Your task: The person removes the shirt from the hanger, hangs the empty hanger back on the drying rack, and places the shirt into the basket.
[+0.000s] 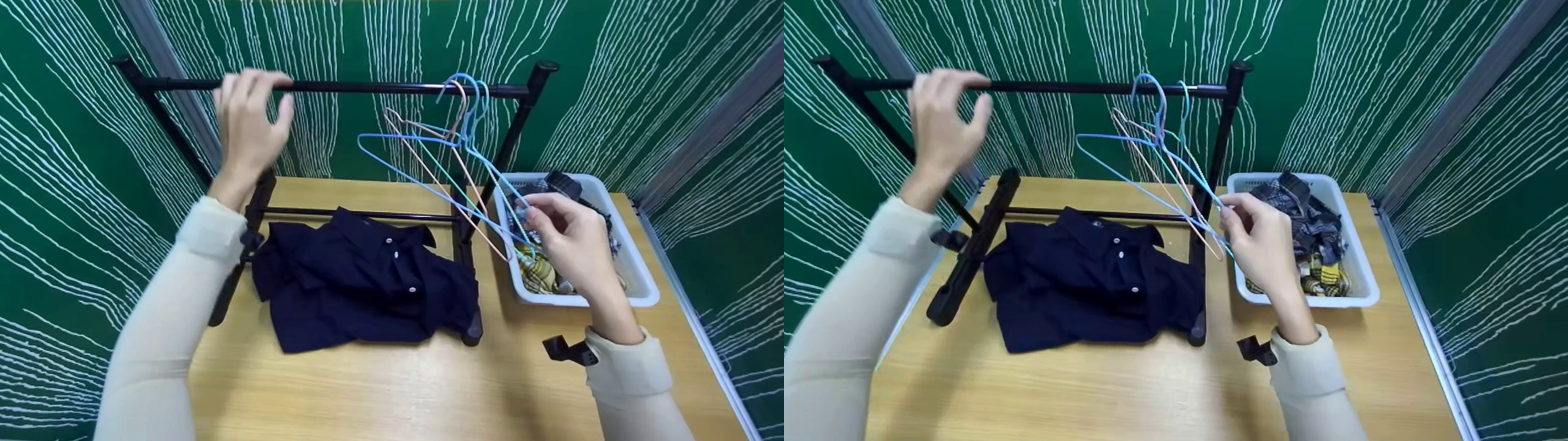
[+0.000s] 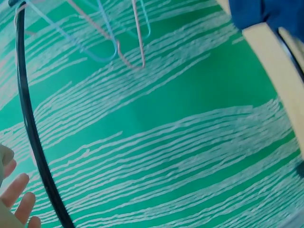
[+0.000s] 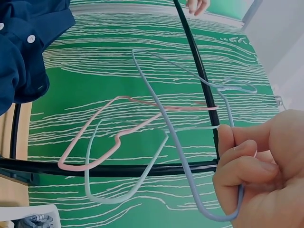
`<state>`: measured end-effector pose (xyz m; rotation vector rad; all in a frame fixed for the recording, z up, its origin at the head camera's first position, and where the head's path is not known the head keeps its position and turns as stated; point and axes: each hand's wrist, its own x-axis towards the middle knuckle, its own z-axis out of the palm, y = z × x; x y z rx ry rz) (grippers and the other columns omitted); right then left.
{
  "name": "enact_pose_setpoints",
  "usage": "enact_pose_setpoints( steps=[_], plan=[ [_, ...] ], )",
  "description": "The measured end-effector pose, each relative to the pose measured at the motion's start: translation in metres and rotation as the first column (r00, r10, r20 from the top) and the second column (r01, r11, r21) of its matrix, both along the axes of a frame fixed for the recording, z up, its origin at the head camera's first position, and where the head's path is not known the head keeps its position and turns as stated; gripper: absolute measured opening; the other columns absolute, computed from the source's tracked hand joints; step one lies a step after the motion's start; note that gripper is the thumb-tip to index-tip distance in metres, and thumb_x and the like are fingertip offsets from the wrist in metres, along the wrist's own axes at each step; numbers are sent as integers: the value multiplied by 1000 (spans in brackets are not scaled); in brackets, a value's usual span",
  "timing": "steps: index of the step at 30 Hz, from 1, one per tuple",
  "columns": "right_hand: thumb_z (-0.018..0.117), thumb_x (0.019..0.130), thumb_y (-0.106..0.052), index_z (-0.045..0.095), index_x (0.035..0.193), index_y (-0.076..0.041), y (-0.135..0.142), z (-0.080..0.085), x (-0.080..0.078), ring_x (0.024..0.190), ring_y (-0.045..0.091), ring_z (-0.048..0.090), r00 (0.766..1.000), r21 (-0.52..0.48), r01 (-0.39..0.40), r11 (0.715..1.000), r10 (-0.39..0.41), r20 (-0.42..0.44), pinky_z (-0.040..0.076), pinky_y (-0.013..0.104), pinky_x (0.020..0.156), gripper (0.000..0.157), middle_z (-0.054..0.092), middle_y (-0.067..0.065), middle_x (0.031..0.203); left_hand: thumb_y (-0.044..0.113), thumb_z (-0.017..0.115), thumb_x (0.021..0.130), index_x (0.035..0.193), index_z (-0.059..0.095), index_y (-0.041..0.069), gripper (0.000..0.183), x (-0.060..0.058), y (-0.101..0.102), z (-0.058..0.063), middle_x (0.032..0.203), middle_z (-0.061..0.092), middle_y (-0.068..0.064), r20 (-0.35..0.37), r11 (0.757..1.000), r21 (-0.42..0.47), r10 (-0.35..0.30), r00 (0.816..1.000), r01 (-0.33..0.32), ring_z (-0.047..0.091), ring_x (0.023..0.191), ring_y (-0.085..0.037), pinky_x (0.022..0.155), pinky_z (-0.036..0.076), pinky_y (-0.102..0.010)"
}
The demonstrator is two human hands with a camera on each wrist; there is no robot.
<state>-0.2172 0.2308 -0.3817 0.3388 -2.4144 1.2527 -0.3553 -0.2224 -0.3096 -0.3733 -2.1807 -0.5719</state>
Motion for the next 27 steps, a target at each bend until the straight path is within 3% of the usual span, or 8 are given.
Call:
enact_pose_setpoints(
  steps=[6,14,17,21,24,27],
  plan=[
    [62,108,-14,76,119,-7,-4,5,0,79,8,62,1000,9,-11,1000,10,19,46,16,65,20,70,8,93,45,53,109,138,67,16,43,-16,-8,22,141,64,-8,157,993,-115,33,987,-15,50,131,-29,117,29,-43],
    [61,108,-9,75,115,-4,-17,6,-1,74,11,60,1000,-23,-21,1000,21,17,45,17,63,17,69,9,88,53,41,112,138,67,14,54,-37,-14,21,145,63,-10,305,989,-146,33,952,12,49,135,-32,122,23,-47],
    [61,108,-8,75,115,-4,-22,6,-2,76,9,61,999,-28,-28,999,28,20,46,17,66,17,70,11,90,55,37,112,132,70,10,59,-41,-15,16,134,68,-14,313,989,-147,35,949,12,53,120,-34,114,26,-48],
    [61,108,-8,75,114,-5,-26,6,-4,73,9,59,1000,-31,-21,999,21,18,45,18,63,15,68,10,88,55,35,113,106,70,4,63,-46,-17,10,101,67,-15,266,986,-165,34,963,11,49,97,-36,102,27,-49],
    [60,108,-9,74,115,-6,-30,5,-6,70,10,56,999,-45,-24,999,25,28,43,20,61,16,66,10,86,55,35,113,94,64,5,61,-49,-16,6,89,59,-13,235,988,-157,32,971,5,46,92,-35,101,27,-49],
    [57,110,-10,72,118,-5,-34,6,-7,70,11,55,998,-52,-35,998,37,52,42,22,62,18,65,9,88,54,36,113,95,65,5,60,-51,-14,3,91,59,-12,228,990,-143,36,973,-3,46,95,-35,104,26,-50]
  ],
)
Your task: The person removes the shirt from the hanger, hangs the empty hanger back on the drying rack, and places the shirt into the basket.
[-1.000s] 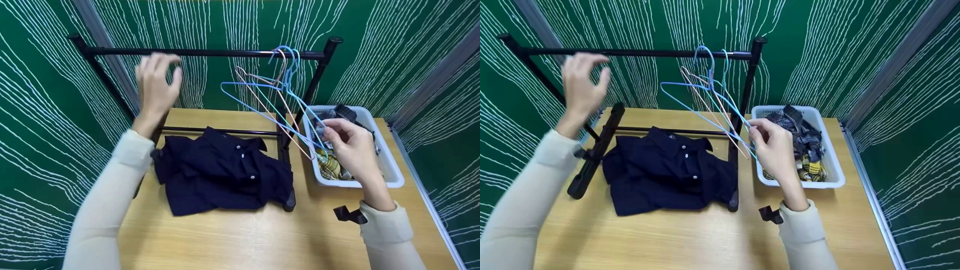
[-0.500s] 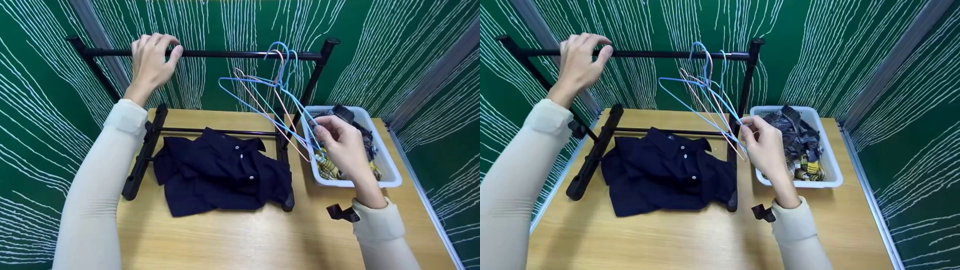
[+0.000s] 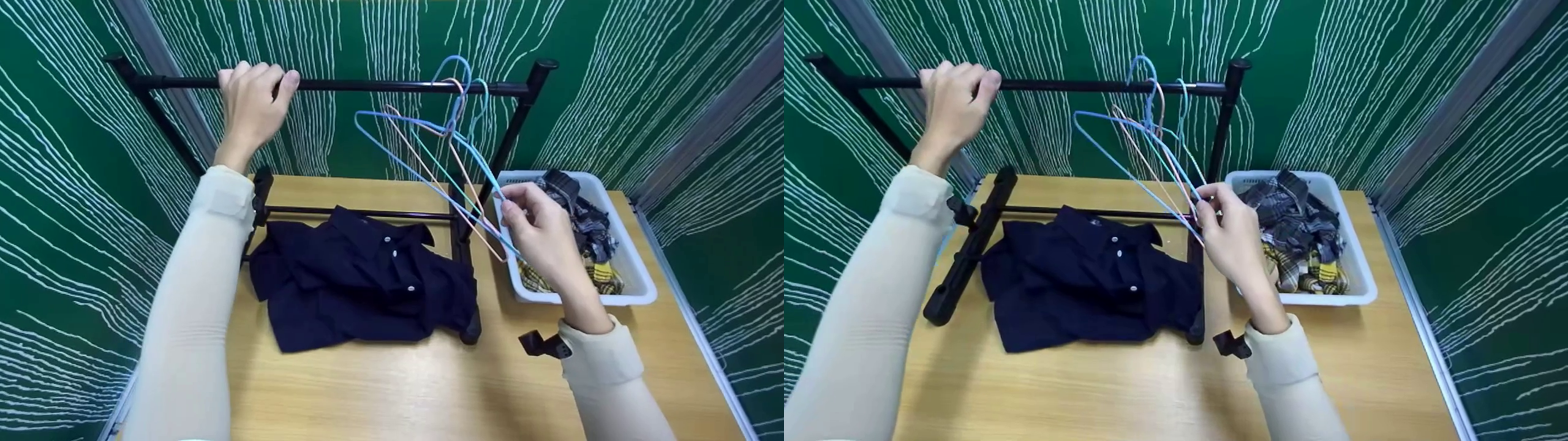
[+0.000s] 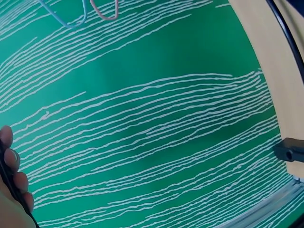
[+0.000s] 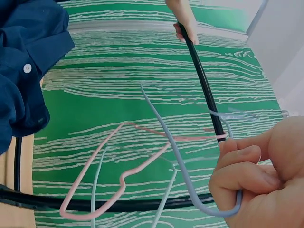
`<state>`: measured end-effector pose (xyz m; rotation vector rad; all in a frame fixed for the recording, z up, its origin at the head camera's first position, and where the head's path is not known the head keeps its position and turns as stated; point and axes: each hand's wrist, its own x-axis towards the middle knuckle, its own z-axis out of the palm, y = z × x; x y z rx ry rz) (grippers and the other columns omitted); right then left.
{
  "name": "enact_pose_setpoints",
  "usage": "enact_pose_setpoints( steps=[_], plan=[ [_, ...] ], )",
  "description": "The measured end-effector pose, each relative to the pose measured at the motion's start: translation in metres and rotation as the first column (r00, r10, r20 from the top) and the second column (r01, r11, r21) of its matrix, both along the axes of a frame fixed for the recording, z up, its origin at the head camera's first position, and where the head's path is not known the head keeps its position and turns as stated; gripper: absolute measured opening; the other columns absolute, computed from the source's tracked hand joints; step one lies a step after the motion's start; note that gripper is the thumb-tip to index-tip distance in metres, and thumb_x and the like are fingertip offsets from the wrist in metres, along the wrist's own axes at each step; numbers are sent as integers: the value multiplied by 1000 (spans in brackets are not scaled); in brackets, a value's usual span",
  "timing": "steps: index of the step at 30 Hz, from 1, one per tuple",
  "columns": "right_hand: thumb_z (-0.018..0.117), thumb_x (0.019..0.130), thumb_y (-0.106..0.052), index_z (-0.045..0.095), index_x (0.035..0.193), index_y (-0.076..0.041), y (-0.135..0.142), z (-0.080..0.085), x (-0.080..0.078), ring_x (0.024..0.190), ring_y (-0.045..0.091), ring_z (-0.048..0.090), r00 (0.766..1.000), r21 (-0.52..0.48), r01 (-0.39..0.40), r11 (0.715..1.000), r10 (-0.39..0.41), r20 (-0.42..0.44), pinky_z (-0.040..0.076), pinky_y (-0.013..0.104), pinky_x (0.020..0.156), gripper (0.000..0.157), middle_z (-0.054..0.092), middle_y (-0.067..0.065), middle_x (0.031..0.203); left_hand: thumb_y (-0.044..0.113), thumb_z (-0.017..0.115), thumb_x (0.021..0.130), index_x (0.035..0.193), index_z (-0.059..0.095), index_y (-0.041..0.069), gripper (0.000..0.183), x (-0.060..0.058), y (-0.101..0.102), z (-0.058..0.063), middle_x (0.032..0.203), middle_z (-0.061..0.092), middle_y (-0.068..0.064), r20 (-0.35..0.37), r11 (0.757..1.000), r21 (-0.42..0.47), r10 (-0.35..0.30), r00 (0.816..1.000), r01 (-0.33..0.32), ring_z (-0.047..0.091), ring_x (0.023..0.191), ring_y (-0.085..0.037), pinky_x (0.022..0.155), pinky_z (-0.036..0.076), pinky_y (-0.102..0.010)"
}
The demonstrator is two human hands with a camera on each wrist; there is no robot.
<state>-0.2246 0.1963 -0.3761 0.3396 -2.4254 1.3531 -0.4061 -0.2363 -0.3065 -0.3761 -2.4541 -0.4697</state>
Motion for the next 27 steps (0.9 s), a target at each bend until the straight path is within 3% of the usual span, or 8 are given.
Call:
enact_pose_setpoints(
  steps=[4,11,16,21,27],
  plan=[
    [55,111,-11,69,121,-4,-7,1,-3,75,11,57,1000,8,1,1000,-1,30,43,23,65,19,65,5,89,55,35,113,97,66,4,61,-1,0,-3,93,60,-13,12,1000,2,2,1000,-2,46,98,-35,106,25,-51],
    [51,111,-10,66,122,-4,-22,3,-19,65,11,54,997,-21,-20,1000,22,69,44,24,63,20,61,10,83,54,37,113,97,67,4,60,-1,-2,-5,95,62,-14,3,1000,22,13,1000,-13,47,97,-34,107,25,-51],
    [51,110,-9,65,122,-2,-31,2,-32,73,14,58,996,-34,3,999,0,92,45,24,67,19,63,8,87,55,35,113,97,66,4,61,-2,1,-3,94,61,-14,3,1000,13,5,1000,-5,46,98,-34,108,25,-52],
    [53,109,-7,67,121,0,-43,-1,-43,80,16,59,997,-80,15,997,-10,72,45,24,73,19,64,8,87,54,36,113,97,66,4,60,-1,1,-3,95,61,-14,-3,1000,14,12,1000,-12,47,99,-34,108,25,-51],
    [53,108,-6,66,120,-2,-52,-9,-47,77,18,60,997,-109,34,993,-26,73,42,24,68,19,62,4,82,54,35,113,96,65,4,60,-2,0,-3,95,61,-14,-19,1000,11,14,1000,-14,47,98,-36,106,26,-51]
  ],
)
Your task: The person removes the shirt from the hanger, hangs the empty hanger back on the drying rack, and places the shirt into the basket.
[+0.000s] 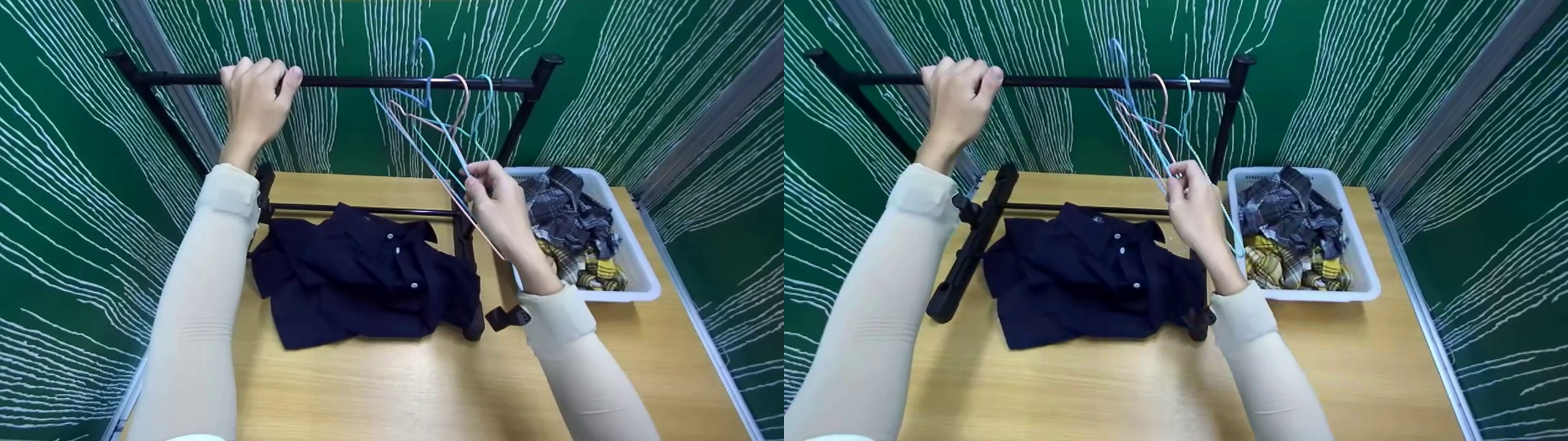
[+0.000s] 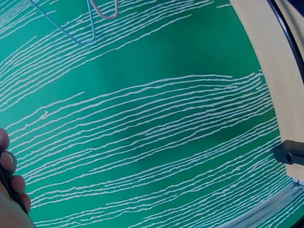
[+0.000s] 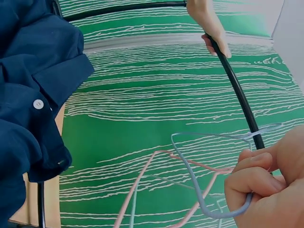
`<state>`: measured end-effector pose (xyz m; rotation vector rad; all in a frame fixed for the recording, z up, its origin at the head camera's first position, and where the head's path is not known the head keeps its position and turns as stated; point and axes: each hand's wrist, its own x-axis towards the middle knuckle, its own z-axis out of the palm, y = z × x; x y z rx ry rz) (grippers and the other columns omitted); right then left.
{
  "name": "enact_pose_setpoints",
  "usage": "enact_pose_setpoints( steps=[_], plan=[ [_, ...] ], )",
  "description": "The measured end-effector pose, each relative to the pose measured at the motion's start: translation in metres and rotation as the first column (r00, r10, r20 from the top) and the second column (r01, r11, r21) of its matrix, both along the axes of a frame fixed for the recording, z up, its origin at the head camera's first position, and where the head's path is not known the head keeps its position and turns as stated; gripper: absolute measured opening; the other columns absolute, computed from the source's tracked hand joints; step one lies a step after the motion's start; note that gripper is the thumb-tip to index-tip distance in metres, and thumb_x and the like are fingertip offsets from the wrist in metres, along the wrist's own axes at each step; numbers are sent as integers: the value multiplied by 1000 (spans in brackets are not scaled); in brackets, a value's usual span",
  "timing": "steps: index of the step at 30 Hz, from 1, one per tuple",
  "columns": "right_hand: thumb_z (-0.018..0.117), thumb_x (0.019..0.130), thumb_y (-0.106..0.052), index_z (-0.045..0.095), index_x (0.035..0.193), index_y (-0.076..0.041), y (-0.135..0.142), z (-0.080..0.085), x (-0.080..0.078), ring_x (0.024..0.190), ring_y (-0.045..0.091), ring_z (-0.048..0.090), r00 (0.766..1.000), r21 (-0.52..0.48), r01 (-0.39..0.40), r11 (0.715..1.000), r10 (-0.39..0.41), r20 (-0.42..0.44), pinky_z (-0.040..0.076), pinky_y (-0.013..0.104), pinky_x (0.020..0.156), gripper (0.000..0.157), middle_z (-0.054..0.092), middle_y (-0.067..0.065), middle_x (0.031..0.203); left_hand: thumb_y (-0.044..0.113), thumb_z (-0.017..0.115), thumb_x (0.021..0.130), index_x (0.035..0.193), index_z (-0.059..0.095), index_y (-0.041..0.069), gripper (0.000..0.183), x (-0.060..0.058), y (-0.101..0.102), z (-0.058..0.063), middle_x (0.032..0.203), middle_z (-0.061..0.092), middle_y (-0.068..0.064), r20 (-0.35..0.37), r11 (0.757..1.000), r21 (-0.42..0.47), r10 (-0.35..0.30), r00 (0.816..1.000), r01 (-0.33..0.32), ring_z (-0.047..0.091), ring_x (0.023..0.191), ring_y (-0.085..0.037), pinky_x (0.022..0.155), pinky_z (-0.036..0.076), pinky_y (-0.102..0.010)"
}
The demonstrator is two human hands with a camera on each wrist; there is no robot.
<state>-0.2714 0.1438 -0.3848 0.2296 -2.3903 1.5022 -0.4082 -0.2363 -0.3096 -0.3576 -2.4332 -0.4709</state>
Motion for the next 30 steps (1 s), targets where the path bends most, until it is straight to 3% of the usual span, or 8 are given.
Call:
enact_pose_setpoints(
  steps=[9,13,16,21,25,30],
  plan=[
    [54,107,-6,67,118,-3,-6,-15,1,71,9,56,1000,-27,18,999,-18,7,43,24,65,17,64,10,83,55,35,113,98,66,4,61,2,-1,-1,97,62,-14,13,1000,10,11,1000,-11,47,99,-35,108,25,-51],
    [55,106,-5,67,117,-2,-7,-23,2,75,13,59,999,-38,39,999,-39,0,43,23,69,17,65,14,86,55,35,113,98,66,5,61,3,-1,0,97,62,-14,17,1000,10,13,1000,-13,46,99,-35,108,26,-51],
    [56,104,-4,67,116,-2,-6,-29,2,78,16,61,999,-47,54,997,-54,7,42,23,71,16,66,14,86,55,35,113,98,66,5,61,2,-1,0,97,62,-14,15,1000,9,11,1000,-11,46,99,-35,107,26,-51],
    [57,103,-3,68,116,-1,-4,-36,2,75,7,59,997,-41,71,997,-70,8,42,22,73,17,64,4,81,55,35,113,97,66,4,61,2,-1,0,95,61,-13,9,1000,9,9,1000,-9,46,99,-35,108,25,-51],
    [58,102,-2,69,115,0,-2,-41,2,70,3,55,997,-35,70,997,-70,-10,41,22,69,17,62,-1,77,54,35,113,95,65,5,61,2,-1,-1,94,60,-13,4,1000,8,9,1000,-9,47,98,-35,108,26,-51],
    [59,102,-2,71,117,0,4,-47,2,58,2,55,997,-46,76,996,-78,-28,46,18,56,19,65,4,78,54,34,113,94,64,5,61,1,1,-1,94,61,-14,-6,1000,-1,2,1000,-3,48,97,-37,106,27,-52]
  ],
)
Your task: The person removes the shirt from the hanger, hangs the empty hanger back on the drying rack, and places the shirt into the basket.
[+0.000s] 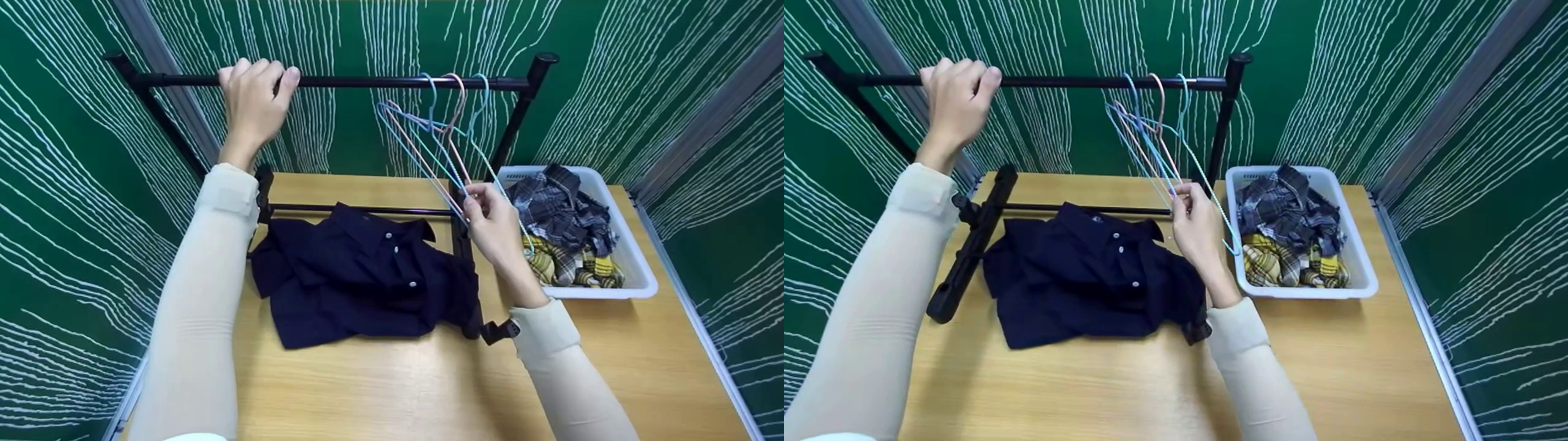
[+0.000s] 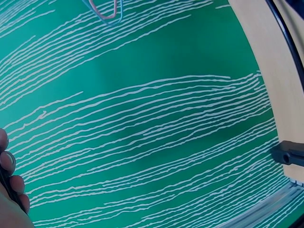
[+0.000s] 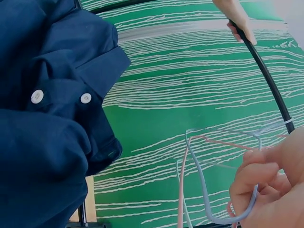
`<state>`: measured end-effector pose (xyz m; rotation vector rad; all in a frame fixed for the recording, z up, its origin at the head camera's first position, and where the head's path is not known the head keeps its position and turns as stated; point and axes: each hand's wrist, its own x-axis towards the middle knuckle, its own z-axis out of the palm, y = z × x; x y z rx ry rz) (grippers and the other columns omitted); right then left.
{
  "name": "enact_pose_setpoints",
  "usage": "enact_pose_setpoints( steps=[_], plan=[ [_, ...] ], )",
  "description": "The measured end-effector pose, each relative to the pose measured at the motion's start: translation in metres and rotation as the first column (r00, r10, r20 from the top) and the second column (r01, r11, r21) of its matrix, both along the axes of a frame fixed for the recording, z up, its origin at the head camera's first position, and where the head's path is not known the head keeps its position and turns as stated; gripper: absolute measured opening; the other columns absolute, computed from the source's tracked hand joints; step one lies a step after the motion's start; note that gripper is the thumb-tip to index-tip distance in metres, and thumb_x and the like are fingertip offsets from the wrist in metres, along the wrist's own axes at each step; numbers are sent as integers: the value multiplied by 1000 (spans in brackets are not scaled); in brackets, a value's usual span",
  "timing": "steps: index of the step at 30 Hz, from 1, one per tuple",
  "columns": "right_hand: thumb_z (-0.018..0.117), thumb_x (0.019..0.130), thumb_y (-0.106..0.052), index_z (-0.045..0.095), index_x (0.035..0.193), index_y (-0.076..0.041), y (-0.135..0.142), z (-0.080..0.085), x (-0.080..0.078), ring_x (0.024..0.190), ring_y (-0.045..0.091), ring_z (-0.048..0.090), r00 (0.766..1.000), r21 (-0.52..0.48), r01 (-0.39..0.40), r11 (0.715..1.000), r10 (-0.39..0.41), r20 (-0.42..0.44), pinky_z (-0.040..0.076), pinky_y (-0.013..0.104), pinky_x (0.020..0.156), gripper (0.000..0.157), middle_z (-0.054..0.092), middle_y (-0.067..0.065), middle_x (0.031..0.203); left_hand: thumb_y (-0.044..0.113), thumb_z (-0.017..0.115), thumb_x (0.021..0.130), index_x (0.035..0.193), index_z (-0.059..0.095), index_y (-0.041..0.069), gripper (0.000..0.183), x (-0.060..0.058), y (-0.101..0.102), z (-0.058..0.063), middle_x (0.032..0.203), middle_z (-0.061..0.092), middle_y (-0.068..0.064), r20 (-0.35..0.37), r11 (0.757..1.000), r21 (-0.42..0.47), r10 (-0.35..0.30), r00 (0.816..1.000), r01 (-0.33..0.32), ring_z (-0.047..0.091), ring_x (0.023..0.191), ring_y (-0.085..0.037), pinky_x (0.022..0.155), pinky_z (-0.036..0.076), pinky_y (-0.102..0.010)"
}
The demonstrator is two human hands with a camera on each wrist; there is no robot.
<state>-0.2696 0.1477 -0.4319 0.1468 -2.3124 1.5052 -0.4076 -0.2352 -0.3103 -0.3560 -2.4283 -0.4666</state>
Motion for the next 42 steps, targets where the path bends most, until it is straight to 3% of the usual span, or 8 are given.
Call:
enact_pose_setpoints(
  steps=[6,10,15,19,28,36,42],
  plan=[
    [61,103,-2,72,117,0,8,-5,1,50,-1,56,997,39,40,998,-38,-62,47,17,46,18,71,14,82,54,34,113,95,64,5,60,0,1,0,93,59,-14,4,1000,0,1,1000,-1,47,97,-36,108,27,-52],
    [61,103,-2,71,116,1,14,-8,0,55,3,61,990,96,94,991,-84,-111,48,14,51,17,74,15,83,54,34,113,95,64,5,60,1,1,1,93,59,-13,7,1000,3,4,1000,-4,46,98,-36,108,26,-51],
    [61,103,-1,71,116,3,23,-12,0,60,15,69,985,79,116,990,-105,-136,51,13,55,17,74,16,80,55,34,113,95,64,5,60,1,1,0,93,59,-13,12,1000,4,3,1000,-3,46,98,-35,108,26,-51],
    [62,102,0,72,116,2,31,-14,0,61,6,67,976,103,144,984,-124,-176,50,12,58,17,75,13,82,54,34,113,95,64,5,60,1,1,1,93,58,-12,16,1000,5,4,1000,-4,45,98,-34,109,25,-51],
    [68,98,2,74,118,0,43,-14,5,83,2,68,961,104,177,979,-150,-232,52,14,74,21,78,14,101,54,34,113,97,65,4,60,0,1,0,94,59,-13,14,1000,-2,3,1000,-3,46,98,-35,108,26,-51],
    [69,97,4,73,121,3,48,-7,18,103,22,72,960,129,145,981,-108,-257,52,15,89,25,76,15,115,53,34,113,99,66,4,60,2,-2,0,96,59,-13,29,1000,0,10,1000,-10,45,99,-34,109,26,-50],
    [72,93,7,74,123,2,48,-1,30,110,26,68,949,176,143,974,-84,-303,47,14,95,30,74,17,118,53,34,113,101,66,4,60,2,-3,2,99,60,-14,37,1000,-7,1,999,-1,46,102,-34,111,25,-50]
  ],
)
